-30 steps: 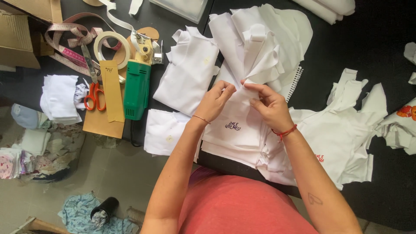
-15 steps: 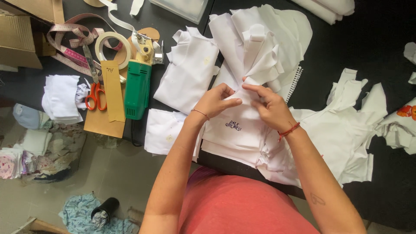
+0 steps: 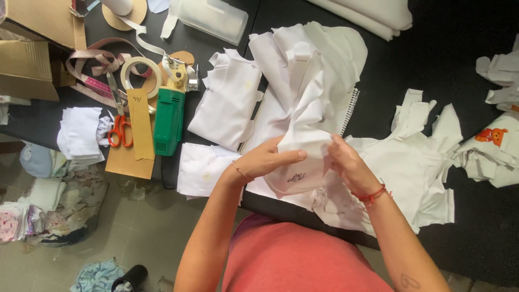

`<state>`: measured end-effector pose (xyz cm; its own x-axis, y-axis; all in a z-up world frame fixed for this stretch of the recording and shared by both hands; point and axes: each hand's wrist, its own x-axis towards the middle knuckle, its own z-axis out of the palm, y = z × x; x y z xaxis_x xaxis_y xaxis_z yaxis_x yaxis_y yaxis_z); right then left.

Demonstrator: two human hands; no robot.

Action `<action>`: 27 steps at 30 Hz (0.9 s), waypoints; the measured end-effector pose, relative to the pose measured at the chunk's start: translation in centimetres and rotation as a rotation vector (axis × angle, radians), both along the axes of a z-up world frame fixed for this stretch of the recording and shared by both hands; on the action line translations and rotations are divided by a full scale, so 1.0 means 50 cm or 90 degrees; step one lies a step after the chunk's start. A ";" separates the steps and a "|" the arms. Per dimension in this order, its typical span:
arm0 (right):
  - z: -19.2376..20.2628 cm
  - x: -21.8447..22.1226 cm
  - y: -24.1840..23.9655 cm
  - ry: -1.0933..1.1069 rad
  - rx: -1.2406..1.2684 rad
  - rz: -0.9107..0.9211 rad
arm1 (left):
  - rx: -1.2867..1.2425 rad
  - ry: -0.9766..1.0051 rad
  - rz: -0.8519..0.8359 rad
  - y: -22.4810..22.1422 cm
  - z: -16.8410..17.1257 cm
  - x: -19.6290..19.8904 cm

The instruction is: Sorting and stacking printed white t-shirts on a work table for quality control.

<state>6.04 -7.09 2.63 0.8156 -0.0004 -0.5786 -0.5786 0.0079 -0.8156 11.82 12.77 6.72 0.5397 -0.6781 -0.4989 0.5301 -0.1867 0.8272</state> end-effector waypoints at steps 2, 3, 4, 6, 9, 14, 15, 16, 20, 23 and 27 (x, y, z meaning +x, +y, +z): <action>-0.013 -0.032 -0.030 -0.096 0.215 -0.004 | -0.050 -0.009 0.041 -0.008 0.058 -0.007; 0.021 -0.042 -0.033 -0.102 0.214 -0.007 | -0.051 -0.015 0.037 -0.012 0.063 -0.010; 0.055 -0.054 -0.037 -0.149 0.172 -0.030 | -0.030 -0.068 0.022 -0.015 0.069 -0.015; 0.097 -0.076 -0.052 -0.202 0.128 -0.063 | -0.011 -0.128 -0.003 -0.019 0.076 -0.035; 0.130 -0.105 -0.087 -0.194 0.044 -0.151 | -0.040 -0.085 0.051 -0.042 0.117 -0.069; 0.203 -0.154 -0.119 -0.146 -0.101 -0.181 | 0.287 -0.447 -0.157 -0.112 0.128 -0.135; 0.212 -0.163 -0.133 -0.150 -0.106 -0.191 | 0.280 -0.453 -0.165 -0.125 0.120 -0.142; 0.221 -0.171 -0.146 -0.135 -0.192 -0.125 | 0.288 -0.494 -0.136 -0.138 0.112 -0.149; 0.213 -0.212 -0.205 -0.272 -0.415 0.042 | 0.130 -0.783 -0.002 -0.189 0.115 -0.153; 0.220 -0.212 -0.209 -0.370 -0.475 0.135 | 0.052 -0.811 -0.049 -0.237 0.123 -0.157; 0.206 -0.201 -0.215 -0.469 -0.414 0.199 | 0.111 -0.765 -0.131 -0.283 0.120 -0.163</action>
<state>-4.03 -17.84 12.94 0.9852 0.1385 0.1008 0.1660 -0.6262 -0.7618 3.68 -1.37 12.72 0.6091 -0.7790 0.1489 -0.6030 -0.3330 0.7249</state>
